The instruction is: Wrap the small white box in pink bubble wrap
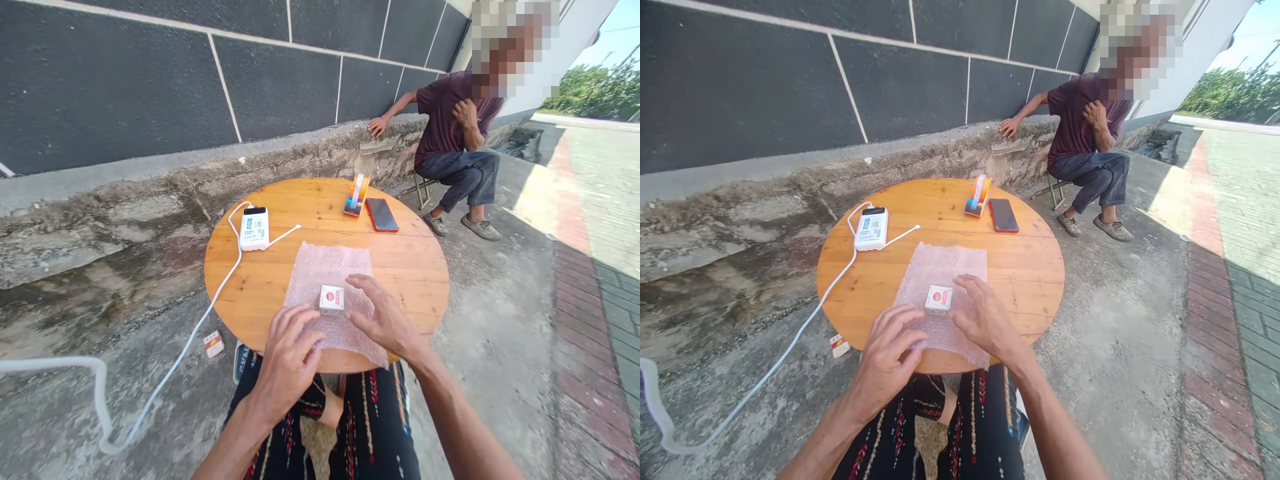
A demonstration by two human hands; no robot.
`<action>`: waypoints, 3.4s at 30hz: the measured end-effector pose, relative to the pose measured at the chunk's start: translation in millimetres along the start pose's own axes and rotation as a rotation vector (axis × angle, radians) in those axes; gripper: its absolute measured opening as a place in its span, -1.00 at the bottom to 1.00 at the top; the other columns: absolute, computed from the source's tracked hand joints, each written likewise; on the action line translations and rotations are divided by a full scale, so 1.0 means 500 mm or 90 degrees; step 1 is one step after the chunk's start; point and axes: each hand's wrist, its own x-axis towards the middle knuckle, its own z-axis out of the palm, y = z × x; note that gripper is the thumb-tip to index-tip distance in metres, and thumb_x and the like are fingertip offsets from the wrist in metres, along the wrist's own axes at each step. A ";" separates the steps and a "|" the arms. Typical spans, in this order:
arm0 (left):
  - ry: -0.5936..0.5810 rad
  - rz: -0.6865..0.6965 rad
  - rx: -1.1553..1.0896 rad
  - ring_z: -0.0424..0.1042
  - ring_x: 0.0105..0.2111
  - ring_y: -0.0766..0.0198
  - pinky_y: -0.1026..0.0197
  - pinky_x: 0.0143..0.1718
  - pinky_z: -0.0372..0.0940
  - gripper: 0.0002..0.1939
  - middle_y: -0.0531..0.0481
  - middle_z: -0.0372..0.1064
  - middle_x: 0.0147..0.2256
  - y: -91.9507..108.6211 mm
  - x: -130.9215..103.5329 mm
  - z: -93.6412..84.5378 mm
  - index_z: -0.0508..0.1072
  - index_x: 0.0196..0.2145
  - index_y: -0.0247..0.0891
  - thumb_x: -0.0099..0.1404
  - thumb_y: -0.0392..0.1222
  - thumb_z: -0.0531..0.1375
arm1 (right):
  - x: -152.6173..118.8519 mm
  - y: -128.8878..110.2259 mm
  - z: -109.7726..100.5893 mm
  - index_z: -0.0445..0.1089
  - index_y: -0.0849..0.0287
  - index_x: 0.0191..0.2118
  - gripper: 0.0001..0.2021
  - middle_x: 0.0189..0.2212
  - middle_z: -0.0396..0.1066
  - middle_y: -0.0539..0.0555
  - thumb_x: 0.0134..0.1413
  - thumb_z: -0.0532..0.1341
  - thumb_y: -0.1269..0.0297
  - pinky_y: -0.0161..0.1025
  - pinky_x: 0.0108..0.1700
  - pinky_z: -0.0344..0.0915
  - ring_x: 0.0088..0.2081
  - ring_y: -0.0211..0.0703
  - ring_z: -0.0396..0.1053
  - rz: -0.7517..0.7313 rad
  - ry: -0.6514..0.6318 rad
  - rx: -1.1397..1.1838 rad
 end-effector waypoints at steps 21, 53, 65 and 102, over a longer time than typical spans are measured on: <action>-0.023 -0.015 -0.029 0.24 0.05 0.13 -0.04 0.11 0.14 -0.81 -0.04 0.33 -0.06 0.018 0.006 -0.010 0.38 -0.37 -0.23 0.15 -0.50 0.14 | 0.021 0.004 0.013 0.29 0.18 0.04 -0.56 -0.01 0.39 0.16 -0.03 0.22 0.43 -0.04 0.06 0.21 0.02 -0.02 0.33 0.012 -0.085 0.008; -0.077 -0.118 -0.060 0.37 -0.09 0.19 0.13 -0.06 0.24 -0.87 -0.02 0.42 -0.15 0.011 0.119 -0.014 0.42 -0.44 -0.20 0.20 -0.35 0.11 | 0.041 0.025 -0.032 0.35 0.12 0.02 -0.65 -0.03 0.41 0.10 0.07 0.24 0.33 -0.09 0.02 0.27 -0.03 -0.07 0.37 0.034 -0.183 0.150; -0.133 -0.192 -0.124 0.43 -0.22 0.24 0.22 -0.18 0.28 -0.88 0.02 0.48 -0.24 -0.005 0.158 0.015 0.43 -0.43 -0.22 0.19 -0.32 0.10 | -0.046 0.041 -0.047 0.23 0.08 0.14 -0.47 -0.02 0.38 0.15 0.03 0.24 0.09 -0.04 -0.06 0.31 -0.09 0.00 0.38 0.205 0.012 0.156; -0.100 -0.312 -0.214 0.46 -0.18 0.24 0.22 -0.10 0.32 -0.73 0.00 0.49 -0.20 -0.012 0.108 0.011 0.43 -0.15 -0.21 0.17 -0.30 0.11 | -0.038 -0.077 0.024 0.30 0.16 -0.02 -0.72 -0.06 0.37 0.14 0.23 -0.01 0.50 -0.01 0.00 0.06 -0.08 -0.03 0.27 -0.062 -0.064 -0.273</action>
